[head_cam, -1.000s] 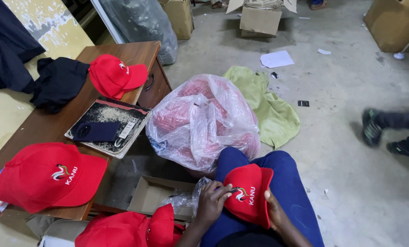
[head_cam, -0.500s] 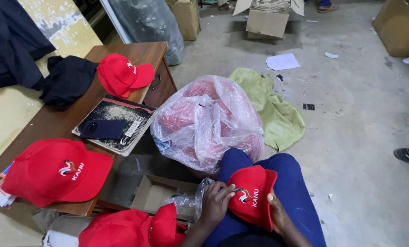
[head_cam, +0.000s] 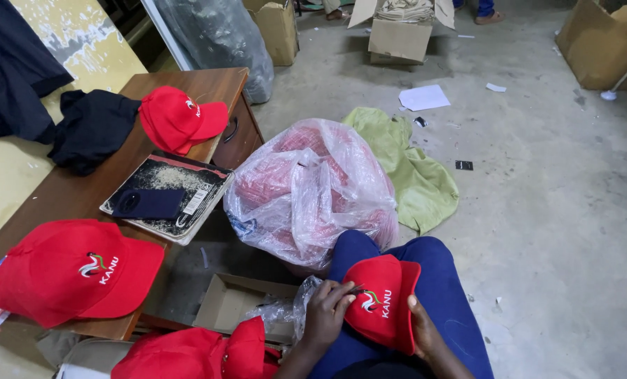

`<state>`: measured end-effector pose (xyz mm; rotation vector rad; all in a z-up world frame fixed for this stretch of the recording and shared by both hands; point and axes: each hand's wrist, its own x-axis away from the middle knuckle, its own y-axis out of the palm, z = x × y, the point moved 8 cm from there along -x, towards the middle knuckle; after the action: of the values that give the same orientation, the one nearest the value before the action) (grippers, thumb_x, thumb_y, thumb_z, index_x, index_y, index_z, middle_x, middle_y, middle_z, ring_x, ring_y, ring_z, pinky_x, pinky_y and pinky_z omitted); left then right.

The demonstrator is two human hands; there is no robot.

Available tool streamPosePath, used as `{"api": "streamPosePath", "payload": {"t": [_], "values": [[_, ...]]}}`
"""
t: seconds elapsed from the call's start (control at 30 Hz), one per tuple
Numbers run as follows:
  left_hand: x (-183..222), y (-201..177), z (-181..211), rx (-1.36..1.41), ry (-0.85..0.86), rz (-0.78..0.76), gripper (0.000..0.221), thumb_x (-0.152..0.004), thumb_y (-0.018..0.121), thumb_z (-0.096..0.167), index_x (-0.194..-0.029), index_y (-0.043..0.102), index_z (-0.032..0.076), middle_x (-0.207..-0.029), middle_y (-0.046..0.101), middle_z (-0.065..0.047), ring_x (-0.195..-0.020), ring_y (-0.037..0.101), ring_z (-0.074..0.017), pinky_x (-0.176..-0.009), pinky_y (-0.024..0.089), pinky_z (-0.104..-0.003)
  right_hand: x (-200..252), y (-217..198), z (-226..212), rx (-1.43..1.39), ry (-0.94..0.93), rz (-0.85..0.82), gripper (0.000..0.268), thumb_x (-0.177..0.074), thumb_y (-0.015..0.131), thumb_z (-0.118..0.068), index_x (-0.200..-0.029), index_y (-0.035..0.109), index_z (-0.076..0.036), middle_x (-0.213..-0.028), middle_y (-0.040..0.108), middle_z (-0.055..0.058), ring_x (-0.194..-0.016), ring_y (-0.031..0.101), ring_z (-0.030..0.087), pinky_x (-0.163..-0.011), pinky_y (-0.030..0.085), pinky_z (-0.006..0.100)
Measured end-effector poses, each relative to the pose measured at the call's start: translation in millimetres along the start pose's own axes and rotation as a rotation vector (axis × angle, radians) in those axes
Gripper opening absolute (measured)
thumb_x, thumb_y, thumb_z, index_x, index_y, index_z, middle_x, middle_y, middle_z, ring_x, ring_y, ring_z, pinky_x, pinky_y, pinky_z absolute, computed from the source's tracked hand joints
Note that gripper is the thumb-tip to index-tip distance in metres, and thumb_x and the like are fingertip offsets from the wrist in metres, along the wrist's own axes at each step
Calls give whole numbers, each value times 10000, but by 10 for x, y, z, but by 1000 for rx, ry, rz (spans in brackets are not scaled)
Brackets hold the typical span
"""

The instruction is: Inspecting and stacking red baseball caps from a large plastic bag

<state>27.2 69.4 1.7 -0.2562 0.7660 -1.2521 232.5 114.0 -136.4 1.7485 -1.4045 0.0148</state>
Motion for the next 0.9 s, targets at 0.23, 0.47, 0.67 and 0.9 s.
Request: {"api": "streamPosePath", "payload": {"t": [0.23,0.47,0.67,0.9], "values": [[268,588,-531,953,-608,-242,469,-1028,619,255,-1439,634,30,-897,643,-45,-609,483,-61,-476,357,-202,60,92,-159,-56,-75,56,855,-923,379,-540,-1627,307,-61,-1521,463,331,-1286,517,500,-995,478,669],[343,1030,-70,1217,-434,-655,407,-1112,579,254,-1431,566,1,-987,628,-48,-508,512,-86,-419,395,-202,-64,59,-45,-155,-133,-197,704,-1044,406,-553,-1497,485,-21,-1268,630,237,-810,422,236,-691,353,395],[-186,176,16,200,-91,19,489,-978,584,69,-1457,526,-7,-1204,712,-178,-841,710,-238,-760,584,-380,-47,95,-5,-287,11,-37,688,-1016,326,-421,-1585,364,-36,-1551,454,263,-1366,436,394,-1163,339,593],[121,170,967,242,204,-170,586,-912,716,61,-1453,508,-24,-1211,642,-240,-920,678,-401,-771,552,-456,-689,-468,518,-176,-243,-593,504,-1066,611,-295,-1469,437,-47,-909,746,178,-726,722,225,-688,607,407]]}}
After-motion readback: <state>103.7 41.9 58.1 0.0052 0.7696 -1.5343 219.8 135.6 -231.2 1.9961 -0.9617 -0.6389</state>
